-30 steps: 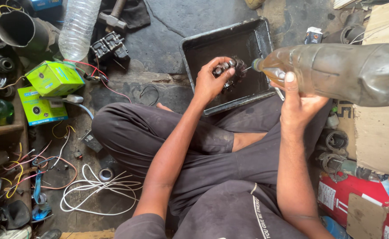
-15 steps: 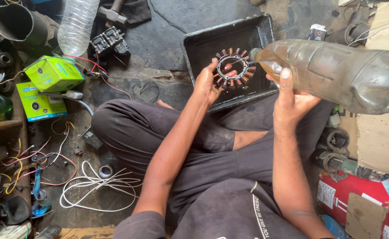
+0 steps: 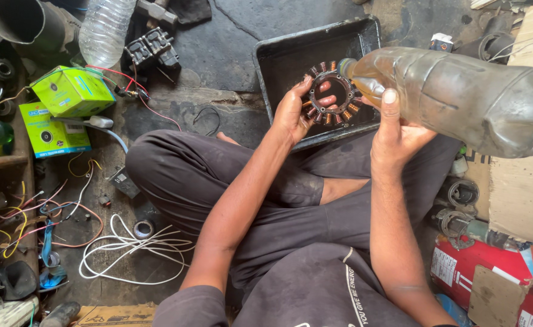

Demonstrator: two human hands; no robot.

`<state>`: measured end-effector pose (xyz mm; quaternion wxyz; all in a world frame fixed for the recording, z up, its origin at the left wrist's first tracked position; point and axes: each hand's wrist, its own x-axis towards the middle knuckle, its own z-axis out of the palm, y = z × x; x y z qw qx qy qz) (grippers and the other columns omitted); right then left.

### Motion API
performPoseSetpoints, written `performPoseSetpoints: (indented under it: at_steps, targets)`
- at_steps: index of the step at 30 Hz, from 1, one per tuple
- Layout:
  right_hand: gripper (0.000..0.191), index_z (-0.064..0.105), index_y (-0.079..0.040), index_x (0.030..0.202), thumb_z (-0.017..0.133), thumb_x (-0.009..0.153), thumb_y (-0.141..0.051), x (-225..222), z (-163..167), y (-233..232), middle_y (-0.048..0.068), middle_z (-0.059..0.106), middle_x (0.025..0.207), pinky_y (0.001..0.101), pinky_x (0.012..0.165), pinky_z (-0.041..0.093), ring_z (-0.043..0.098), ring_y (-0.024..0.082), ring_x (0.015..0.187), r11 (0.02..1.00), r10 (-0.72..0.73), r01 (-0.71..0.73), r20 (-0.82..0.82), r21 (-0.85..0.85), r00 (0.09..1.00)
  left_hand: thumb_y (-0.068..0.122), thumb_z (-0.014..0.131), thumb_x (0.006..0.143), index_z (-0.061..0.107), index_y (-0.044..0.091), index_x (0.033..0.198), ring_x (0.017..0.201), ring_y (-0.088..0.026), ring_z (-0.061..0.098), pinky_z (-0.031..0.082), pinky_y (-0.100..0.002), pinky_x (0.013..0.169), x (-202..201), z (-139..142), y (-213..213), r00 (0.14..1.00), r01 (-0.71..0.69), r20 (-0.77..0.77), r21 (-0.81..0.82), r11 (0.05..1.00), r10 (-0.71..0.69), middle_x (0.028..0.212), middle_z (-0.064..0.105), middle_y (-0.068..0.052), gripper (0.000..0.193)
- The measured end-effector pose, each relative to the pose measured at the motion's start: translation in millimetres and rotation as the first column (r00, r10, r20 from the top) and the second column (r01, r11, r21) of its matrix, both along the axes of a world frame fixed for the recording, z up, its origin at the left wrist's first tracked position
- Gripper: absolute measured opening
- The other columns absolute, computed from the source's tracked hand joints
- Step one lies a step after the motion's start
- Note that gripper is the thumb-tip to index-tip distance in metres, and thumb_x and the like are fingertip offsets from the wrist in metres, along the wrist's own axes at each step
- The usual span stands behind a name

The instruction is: The person sits on the floor with a black tray and scrubs a copper-wound motor stator with a brush, turning it to clean different sides. They then pour liquid from a large plastic bottle over the stator and smaller motor parts in the tray, continuing to turn and rinse the components.

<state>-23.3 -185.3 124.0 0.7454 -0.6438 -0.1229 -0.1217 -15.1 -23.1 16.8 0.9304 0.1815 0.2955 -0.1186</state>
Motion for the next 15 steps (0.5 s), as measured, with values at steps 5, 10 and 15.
performPoseSetpoints:
  at_steps: [5, 10, 15]
  targets:
    - [0.065, 0.020, -0.002, 0.159, 0.067, 0.114, -0.001, -5, 7, 4, 0.026, 0.052, 0.147, 0.0440, 0.090, 0.065, 0.069, 0.032, 0.123, 1.000, 0.026, -0.026, -0.002, -0.009, 1.000, 0.028, 0.054, 0.103, 0.059, 0.007, 0.125, 0.091, -0.027, 0.073, 0.066, -0.045, 0.078, 1, 6, 0, 0.998, -0.058, 0.024, -0.032, 0.998, 0.058, 0.115, 0.069, -0.010, 0.031]
    - [0.060, 0.028, 0.002, 0.157, 0.068, 0.112, -0.002, -10, 17, 8, 0.025, 0.057, 0.141, 0.0431, 0.087, 0.065, 0.072, 0.032, 0.118, 0.999, 0.051, -0.051, -0.034, 0.001, 0.998, 0.029, 0.056, 0.103, 0.061, 0.009, 0.123, 0.089, -0.023, 0.073, 0.065, -0.040, 0.074, 2, 9, 3, 0.996, -0.068, 0.049, -0.004, 0.998, 0.068, 0.115, 0.069, -0.008, 0.029]
    - [0.055, 0.034, 0.004, 0.155, 0.068, 0.112, -0.004, -14, 25, 8, 0.024, 0.060, 0.137, 0.0415, 0.084, 0.067, 0.073, 0.030, 0.113, 0.997, 0.080, -0.081, -0.057, -0.019, 0.995, 0.029, 0.059, 0.104, 0.062, 0.011, 0.119, 0.088, -0.019, 0.072, 0.063, -0.036, 0.069, 1, 10, 6, 0.989, -0.099, 0.111, 0.031, 0.995, 0.095, 0.110, 0.069, -0.007, 0.024]
